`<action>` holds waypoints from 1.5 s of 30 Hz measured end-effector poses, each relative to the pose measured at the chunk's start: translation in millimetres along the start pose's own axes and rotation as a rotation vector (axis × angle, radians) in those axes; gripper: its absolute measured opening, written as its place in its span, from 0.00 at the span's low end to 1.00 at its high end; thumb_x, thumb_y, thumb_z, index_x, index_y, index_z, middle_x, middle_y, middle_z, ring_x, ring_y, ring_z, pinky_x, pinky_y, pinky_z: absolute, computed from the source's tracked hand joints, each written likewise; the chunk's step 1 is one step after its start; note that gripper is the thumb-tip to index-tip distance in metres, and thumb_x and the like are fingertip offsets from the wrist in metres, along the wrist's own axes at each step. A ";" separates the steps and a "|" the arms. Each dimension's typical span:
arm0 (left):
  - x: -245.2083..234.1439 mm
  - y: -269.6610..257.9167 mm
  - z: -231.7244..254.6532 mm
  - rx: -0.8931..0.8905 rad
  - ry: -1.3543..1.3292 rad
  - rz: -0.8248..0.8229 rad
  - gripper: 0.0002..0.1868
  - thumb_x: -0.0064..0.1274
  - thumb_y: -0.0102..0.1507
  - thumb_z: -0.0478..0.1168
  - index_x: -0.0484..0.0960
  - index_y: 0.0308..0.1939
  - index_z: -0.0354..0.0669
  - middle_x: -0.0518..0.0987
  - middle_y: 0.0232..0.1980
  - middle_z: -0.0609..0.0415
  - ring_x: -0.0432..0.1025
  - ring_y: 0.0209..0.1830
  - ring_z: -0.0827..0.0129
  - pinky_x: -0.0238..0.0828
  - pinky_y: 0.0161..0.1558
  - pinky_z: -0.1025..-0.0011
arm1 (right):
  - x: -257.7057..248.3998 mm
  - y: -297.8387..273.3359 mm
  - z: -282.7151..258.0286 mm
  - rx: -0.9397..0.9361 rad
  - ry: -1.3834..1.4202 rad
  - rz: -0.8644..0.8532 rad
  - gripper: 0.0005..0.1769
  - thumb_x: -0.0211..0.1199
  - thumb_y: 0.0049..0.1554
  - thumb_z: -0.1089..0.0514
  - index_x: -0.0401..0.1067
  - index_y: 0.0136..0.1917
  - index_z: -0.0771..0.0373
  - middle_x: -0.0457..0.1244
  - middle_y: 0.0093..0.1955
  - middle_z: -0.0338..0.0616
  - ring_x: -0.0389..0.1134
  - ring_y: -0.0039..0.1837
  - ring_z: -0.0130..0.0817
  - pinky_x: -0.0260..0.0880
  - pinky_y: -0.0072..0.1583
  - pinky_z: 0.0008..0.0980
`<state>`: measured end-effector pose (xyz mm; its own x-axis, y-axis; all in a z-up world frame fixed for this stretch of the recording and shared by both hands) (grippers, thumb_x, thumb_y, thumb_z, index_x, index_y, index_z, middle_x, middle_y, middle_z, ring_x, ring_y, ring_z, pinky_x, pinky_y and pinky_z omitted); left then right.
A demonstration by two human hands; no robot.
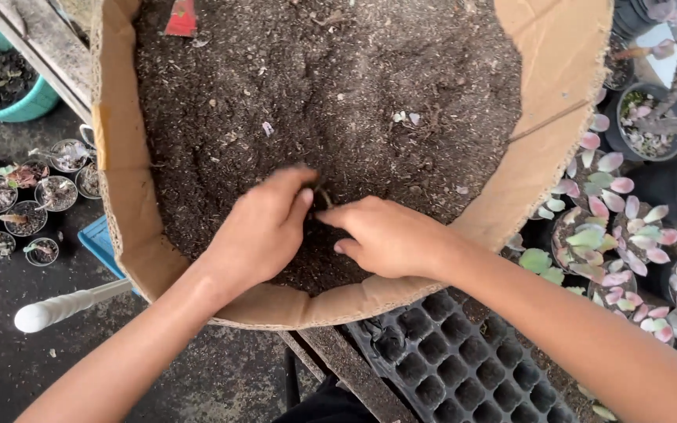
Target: The person fills a seedling tray with soil from a large bag and places succulent leaves into the cells. The person repeatedly scoops soil and presses it into the tray, then arranges leaves from a container into the prepared cells.
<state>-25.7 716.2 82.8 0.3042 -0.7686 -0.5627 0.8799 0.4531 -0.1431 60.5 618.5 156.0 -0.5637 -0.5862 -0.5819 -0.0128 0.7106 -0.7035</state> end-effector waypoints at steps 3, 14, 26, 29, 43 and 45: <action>-35.7 -10.8 37.0 0.169 -0.030 0.255 0.19 0.37 0.75 0.32 0.77 0.65 0.25 0.74 0.70 0.23 0.71 0.66 0.24 0.71 0.62 0.33 | 13.7 13.8 -6.2 -0.115 -0.012 -0.078 0.34 0.57 0.65 0.66 0.58 0.83 0.71 0.55 0.83 0.67 0.57 0.82 0.64 0.66 0.75 0.58; -5.3 -7.6 16.9 0.213 0.086 0.110 0.19 0.36 0.77 0.38 0.80 0.62 0.31 0.79 0.60 0.37 0.79 0.60 0.37 0.80 0.55 0.45 | 26.9 24.3 9.3 -0.161 -0.023 -0.131 0.28 0.62 0.64 0.59 0.69 0.77 0.64 0.65 0.76 0.57 0.65 0.77 0.61 0.69 0.73 0.58; -1.6 -8.0 16.0 0.224 0.149 0.113 0.17 0.36 0.77 0.39 0.82 0.54 0.35 0.79 0.51 0.44 0.80 0.54 0.42 0.82 0.48 0.50 | 31.0 12.3 5.6 -0.210 0.127 -0.148 0.28 0.62 0.64 0.61 0.71 0.76 0.63 0.66 0.76 0.58 0.67 0.75 0.61 0.70 0.72 0.58; -2.9 -7.9 17.0 0.226 0.152 0.111 0.17 0.37 0.77 0.39 0.82 0.52 0.35 0.79 0.48 0.46 0.81 0.51 0.44 0.82 0.45 0.52 | 31.7 16.0 10.4 -0.187 0.106 -0.140 0.26 0.64 0.63 0.60 0.75 0.74 0.59 0.69 0.73 0.53 0.69 0.74 0.57 0.72 0.71 0.55; -2.6 -7.7 16.9 0.217 0.214 0.093 0.16 0.38 0.77 0.41 0.82 0.51 0.39 0.77 0.40 0.49 0.80 0.46 0.48 0.81 0.41 0.54 | 23.0 17.3 22.5 -0.063 0.076 -0.041 0.19 0.72 0.57 0.59 0.85 0.62 0.49 0.77 0.58 0.44 0.81 0.46 0.42 0.82 0.46 0.29; -3.4 -8.4 17.8 0.218 0.208 0.119 0.14 0.41 0.76 0.40 0.82 0.50 0.39 0.77 0.38 0.48 0.81 0.45 0.46 0.82 0.42 0.54 | 14.2 12.1 21.9 -0.031 0.133 0.034 0.18 0.70 0.60 0.60 0.85 0.63 0.52 0.78 0.55 0.49 0.65 0.25 0.22 0.70 0.34 0.18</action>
<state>-27.7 707.0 100.4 0.3480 -0.5970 -0.7229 0.9070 0.4096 0.0983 70.4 610.2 130.2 -0.6689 -0.5061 -0.5445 -0.0158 0.7420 -0.6702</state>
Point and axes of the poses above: each hand's wrist, its own y-axis towards the middle knuckle, its own x-axis out of the palm, z = x × y, the point moved 6 cm from there along y, towards the middle knuckle
